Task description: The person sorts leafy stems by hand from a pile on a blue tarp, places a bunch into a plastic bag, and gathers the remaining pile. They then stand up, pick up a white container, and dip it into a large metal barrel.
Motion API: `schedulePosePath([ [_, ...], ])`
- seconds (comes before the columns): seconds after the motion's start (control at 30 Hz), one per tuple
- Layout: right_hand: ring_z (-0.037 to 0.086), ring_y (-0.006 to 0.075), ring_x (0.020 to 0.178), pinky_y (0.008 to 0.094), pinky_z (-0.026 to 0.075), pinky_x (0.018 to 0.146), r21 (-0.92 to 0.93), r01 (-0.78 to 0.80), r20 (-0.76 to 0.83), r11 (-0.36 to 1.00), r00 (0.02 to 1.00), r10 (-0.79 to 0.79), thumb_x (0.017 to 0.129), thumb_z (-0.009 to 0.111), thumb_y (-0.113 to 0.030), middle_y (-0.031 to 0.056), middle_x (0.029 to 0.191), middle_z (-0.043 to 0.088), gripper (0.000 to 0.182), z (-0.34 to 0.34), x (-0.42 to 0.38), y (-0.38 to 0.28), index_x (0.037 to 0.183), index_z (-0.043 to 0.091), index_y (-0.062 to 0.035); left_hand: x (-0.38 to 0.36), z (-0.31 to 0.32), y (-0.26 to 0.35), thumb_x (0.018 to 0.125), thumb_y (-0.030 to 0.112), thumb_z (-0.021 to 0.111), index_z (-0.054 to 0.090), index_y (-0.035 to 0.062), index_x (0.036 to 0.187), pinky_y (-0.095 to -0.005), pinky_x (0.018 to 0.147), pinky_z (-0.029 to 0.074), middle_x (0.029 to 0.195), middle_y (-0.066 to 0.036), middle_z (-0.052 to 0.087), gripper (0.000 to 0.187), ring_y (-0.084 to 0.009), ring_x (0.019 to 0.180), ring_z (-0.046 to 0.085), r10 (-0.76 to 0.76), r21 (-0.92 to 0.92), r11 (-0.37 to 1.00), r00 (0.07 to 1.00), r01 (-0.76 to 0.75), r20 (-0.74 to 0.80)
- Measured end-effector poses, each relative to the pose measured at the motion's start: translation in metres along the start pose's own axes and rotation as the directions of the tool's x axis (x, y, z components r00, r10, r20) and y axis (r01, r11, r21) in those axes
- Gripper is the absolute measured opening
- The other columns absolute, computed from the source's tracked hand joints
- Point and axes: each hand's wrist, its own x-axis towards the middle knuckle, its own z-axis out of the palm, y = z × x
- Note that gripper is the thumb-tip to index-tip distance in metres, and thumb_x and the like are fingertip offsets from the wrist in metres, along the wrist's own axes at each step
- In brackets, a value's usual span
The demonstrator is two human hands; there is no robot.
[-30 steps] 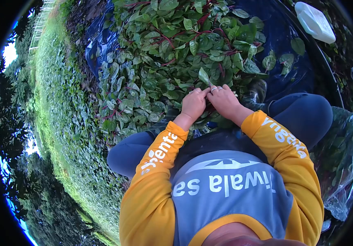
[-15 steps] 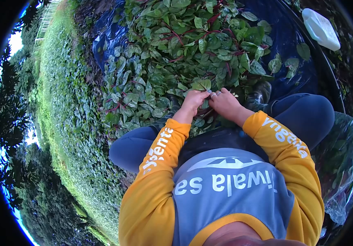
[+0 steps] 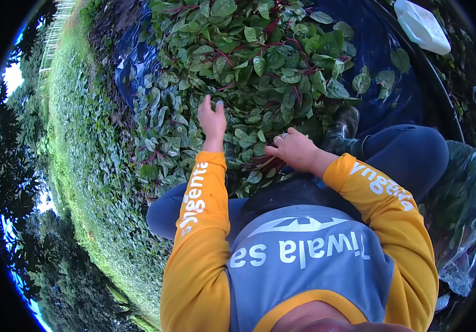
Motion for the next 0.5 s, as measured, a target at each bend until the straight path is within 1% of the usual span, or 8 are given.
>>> schedulePosePath([
  [0.03,0.065,0.0212,0.089,0.0366,0.045,0.081,0.004,-0.012,-0.002,1.0,1.0,0.012,0.086,0.057,-0.019,0.0049,0.091,0.064,0.015,0.006,0.0,0.002,0.098,0.065,-0.0137,0.006,0.011,0.025,0.088,0.014,0.065,0.069,0.0032,0.114,-0.0439,0.099,0.046,0.118,-0.018,0.066,0.028,-0.0363,0.113,0.059,0.258,-0.144,0.961,0.952,-0.236,0.166],
  [0.07,0.066,0.0217,0.09,0.0374,0.045,0.082,-0.01,-0.082,-0.008,0.997,0.997,0.082,0.087,0.056,-0.018,0.0056,0.092,0.065,0.014,0.014,0.001,0.005,0.096,0.066,-0.0129,0.003,0.025,0.056,0.086,0.006,0.061,0.072,0.004,0.104,-0.0423,0.097,0.048,0.116,-0.014,0.068,0.021,-0.0333,0.11,0.061,0.414,-0.217,0.906,0.87,-0.364,0.269],
  [0.1,0.066,0.0222,0.091,0.0382,0.046,0.083,-0.026,-0.153,-0.014,0.988,0.988,0.153,0.088,0.056,-0.018,0.0062,0.093,0.066,0.014,0.019,-0.001,0.008,0.094,0.067,-0.012,0.004,0.052,0.07,0.085,0.003,0.058,0.072,0.0053,0.106,-0.0418,0.097,0.049,0.117,-0.013,0.068,0.025,-0.0336,0.111,0.061,0.622,-0.301,0.782,0.707,-0.545,0.336],
  [0.13,0.066,0.0222,0.091,0.0382,0.046,0.083,-0.029,-0.17,-0.01,0.985,0.985,0.17,0.088,0.056,-0.018,0.0062,0.093,0.066,0.014,0.016,-0.002,0.012,0.094,0.067,-0.012,0.001,0.068,0.093,0.084,0.0,0.059,0.073,0.0078,0.106,-0.0414,0.1,0.048,0.112,-0.012,0.069,0.028,-0.0308,0.11,0.062,0.699,-0.32,0.715,0.613,-0.622,0.369],
  [0.23,0.066,0.0228,0.092,0.0383,0.047,0.082,-0.008,-0.197,0.123,0.98,0.973,0.197,0.087,0.057,-0.016,0.0062,0.093,0.066,0.013,0.006,-0.005,0.02,0.093,0.067,-0.0105,0.004,0.111,0.125,0.083,0.006,0.065,0.069,0.0092,0.108,-0.0417,0.104,0.046,0.125,-0.011,0.063,0.026,-0.0311,0.122,0.056,0.754,-0.164,0.611,0.506,-0.774,0.419],
  [0.37,0.066,0.0235,0.093,0.0379,0.049,0.08,0.026,-0.295,-0.006,0.955,0.956,0.295,0.085,0.059,-0.016,0.0076,0.097,0.065,0.012,0.011,-0.01,0.026,0.092,0.067,-0.0102,0.024,0.116,0.141,0.081,0.012,0.071,0.064,0.0105,0.11,-0.0417,0.101,0.046,0.12,-0.01,0.062,0.029,-0.0319,0.118,0.057,0.703,-0.095,0.66,0.568,-0.746,0.428],
  [0.43,0.066,0.0237,0.094,0.038,0.05,0.081,0.046,-0.328,-0.018,0.944,0.944,0.329,0.085,0.059,-0.016,0.0084,0.099,0.065,0.012,0.012,-0.012,0.024,0.092,0.068,-0.0104,0.035,0.105,0.144,0.08,0.019,0.075,0.063,0.0127,0.108,-0.0422,0.099,0.047,0.114,-0.009,0.061,0.031,-0.0309,0.115,0.058,0.684,-0.1,0.599,0.443,-0.794,0.579],
  [0.5,0.065,0.0238,0.096,0.0379,0.05,0.082,0.023,-0.336,-0.02,0.942,0.942,0.336,0.085,0.059,-0.016,0.0094,0.104,0.064,0.013,0.009,-0.013,0.027,0.092,0.068,-0.0105,0.037,0.095,0.146,0.079,0.02,0.076,0.065,0.0141,0.108,-0.0418,0.095,0.048,0.108,-0.008,0.06,0.032,-0.029,0.111,0.059,0.747,-0.097,0.526,0.404,-0.845,0.528],
])
